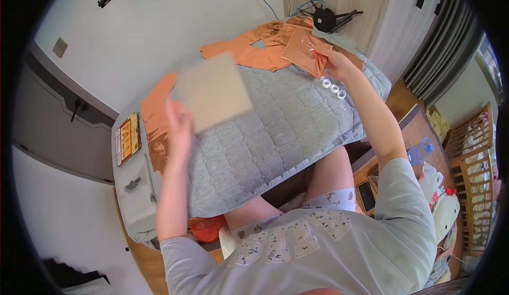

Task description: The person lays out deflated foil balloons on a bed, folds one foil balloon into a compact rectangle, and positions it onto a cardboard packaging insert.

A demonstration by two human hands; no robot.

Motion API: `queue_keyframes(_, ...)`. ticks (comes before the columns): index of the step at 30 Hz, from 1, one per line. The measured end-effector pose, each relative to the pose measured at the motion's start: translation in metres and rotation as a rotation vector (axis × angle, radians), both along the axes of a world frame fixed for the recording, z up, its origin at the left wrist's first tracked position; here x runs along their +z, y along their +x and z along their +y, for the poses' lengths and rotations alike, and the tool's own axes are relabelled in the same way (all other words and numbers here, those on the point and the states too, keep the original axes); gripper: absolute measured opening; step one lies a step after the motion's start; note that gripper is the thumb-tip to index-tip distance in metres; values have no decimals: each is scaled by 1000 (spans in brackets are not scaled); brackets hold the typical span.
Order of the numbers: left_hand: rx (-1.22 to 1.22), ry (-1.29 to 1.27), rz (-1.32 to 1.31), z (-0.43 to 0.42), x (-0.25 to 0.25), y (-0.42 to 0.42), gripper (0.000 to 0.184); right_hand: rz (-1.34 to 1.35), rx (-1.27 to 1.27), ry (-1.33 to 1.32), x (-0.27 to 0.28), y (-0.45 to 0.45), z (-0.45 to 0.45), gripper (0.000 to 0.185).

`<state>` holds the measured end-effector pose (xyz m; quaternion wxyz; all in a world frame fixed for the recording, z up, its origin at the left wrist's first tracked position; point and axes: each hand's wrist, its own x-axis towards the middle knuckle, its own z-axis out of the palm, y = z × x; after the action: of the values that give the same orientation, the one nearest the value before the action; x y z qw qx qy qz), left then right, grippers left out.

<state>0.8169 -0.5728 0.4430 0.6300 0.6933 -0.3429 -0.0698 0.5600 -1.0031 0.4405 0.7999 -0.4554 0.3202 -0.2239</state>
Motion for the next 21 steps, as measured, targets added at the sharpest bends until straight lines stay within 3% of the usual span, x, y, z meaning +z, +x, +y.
queue_keyframes(2,-133,145,110,-11,-20,-32,63,12,45,34,-3,8,-1,25)
queue_keyframes(4,-273,314,-237,-14,-42,-41,55,42,129,96,-6,18,0,24)
queue_keyframes(5,-261,317,-230,-11,-42,-47,55,47,142,98,-8,23,1,24)
queue_keyframes(7,-282,779,-405,-5,-3,-75,51,-105,351,269,-10,29,8,21)
queue_keyframes(8,-274,785,-391,-2,-8,-73,51,-96,363,276,-2,31,24,21)
queue_keyframes(10,-251,622,-838,2,-25,-65,61,-229,450,345,20,36,75,23)
queue_keyframes(14,-326,493,-837,-2,-54,-49,66,-199,619,542,7,60,133,22)
queue_keyframes(16,-415,605,-772,-3,-49,-49,71,-44,600,395,26,62,167,26)
queue_keyframes(20,-379,564,-817,1,-52,-49,76,-187,668,386,31,61,158,26)
queue_keyframes(21,-380,579,-788,2,-46,-53,81,-31,531,121,33,59,156,27)
